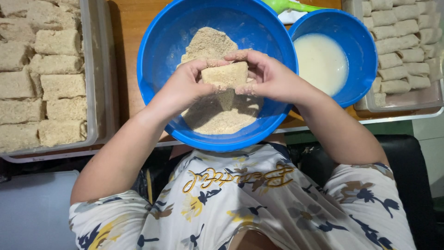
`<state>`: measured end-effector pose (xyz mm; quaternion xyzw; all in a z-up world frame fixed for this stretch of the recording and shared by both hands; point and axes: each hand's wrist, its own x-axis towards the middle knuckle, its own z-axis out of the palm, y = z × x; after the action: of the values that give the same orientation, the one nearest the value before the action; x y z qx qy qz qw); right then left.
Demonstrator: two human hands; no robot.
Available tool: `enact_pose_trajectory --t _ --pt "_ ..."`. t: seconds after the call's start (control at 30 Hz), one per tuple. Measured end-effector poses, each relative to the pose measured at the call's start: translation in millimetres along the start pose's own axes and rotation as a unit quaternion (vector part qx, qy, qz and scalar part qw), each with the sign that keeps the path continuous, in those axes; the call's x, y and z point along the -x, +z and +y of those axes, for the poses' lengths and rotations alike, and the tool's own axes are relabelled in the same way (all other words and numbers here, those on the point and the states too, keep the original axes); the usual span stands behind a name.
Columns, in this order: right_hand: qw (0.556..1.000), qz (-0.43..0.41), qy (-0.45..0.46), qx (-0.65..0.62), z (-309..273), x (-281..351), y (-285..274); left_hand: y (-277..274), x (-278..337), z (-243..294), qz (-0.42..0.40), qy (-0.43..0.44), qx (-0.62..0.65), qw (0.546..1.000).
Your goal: Dipping pastry rolls in liquid and coating them in breadcrumbs.
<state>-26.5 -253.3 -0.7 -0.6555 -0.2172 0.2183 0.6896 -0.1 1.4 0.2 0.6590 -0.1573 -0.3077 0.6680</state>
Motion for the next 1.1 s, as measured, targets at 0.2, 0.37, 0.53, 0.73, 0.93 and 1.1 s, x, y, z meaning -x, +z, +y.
enact_pose_trajectory --t 0.2,0.37,0.53,0.73,0.93,1.1 --pt "0.999 0.034 0.032 -0.007 8.1 3.5 1.0 -2.2 -0.4 -6.3 0.015 -0.003 -0.019 1.000" --pt "0.998 0.049 0.034 -0.015 -11.4 2.8 15.0 0.8 1.5 -0.8 0.007 -0.014 0.045 0.999" --pt "0.996 0.079 0.015 0.045 -1.0 3.6 14.4 0.1 -0.9 -9.1 0.013 -0.023 0.116 0.993" --pt "0.996 0.069 0.027 -0.043 5.7 -3.5 7.6 -1.8 0.9 -17.0 0.008 0.014 0.111 0.994" --pt "0.989 0.106 0.086 -0.062 7.0 -5.9 5.5 -3.1 12.4 1.2 0.010 0.013 0.103 0.995" --pt "0.986 0.118 0.084 -0.085 -2.0 -16.3 15.4 -11.2 1.7 -24.0 0.034 0.084 0.094 0.991"
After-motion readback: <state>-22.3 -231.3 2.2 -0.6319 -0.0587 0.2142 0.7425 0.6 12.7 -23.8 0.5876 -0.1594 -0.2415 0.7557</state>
